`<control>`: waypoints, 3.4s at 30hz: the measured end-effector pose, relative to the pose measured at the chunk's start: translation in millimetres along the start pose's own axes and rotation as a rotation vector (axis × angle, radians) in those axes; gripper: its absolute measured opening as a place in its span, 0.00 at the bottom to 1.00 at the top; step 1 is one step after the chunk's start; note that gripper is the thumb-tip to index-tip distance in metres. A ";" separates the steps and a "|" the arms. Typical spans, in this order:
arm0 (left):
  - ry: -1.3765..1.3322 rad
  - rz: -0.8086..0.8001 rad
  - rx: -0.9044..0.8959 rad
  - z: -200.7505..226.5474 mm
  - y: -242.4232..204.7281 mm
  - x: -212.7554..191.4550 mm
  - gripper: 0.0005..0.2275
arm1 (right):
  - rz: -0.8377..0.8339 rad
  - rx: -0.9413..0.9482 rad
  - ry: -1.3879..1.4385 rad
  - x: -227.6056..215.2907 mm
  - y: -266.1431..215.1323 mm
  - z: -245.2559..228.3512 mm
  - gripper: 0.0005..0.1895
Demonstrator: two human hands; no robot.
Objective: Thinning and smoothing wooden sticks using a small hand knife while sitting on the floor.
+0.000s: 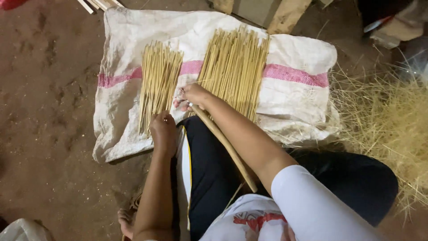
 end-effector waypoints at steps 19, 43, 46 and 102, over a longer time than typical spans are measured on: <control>-0.147 -0.141 -0.100 -19.1 -1.8 121.5 0.13 | 0.374 -0.111 0.246 -217.4 -118.1 22.5 0.27; -1.102 -1.334 -0.507 267.7 -268.4 260.7 0.10 | -0.093 -0.505 1.316 -198.2 -429.8 116.1 0.19; -0.990 -1.304 -0.481 256.3 -263.8 256.0 0.11 | -0.084 -0.539 1.358 -211.1 -433.5 101.9 0.18; -0.549 -0.867 0.562 233.2 -200.4 133.6 0.05 | 0.489 -0.392 0.837 -238.9 -473.4 78.7 0.18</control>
Point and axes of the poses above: each hand's wrist, its own y-axis towards the middle knuckle, its own x-axis out of the palm, z = x × y, the point moved 9 cm from there along y, towards the middle knuckle, and after that the axes turned 2 degrees about -x, right-handed, at the moved point
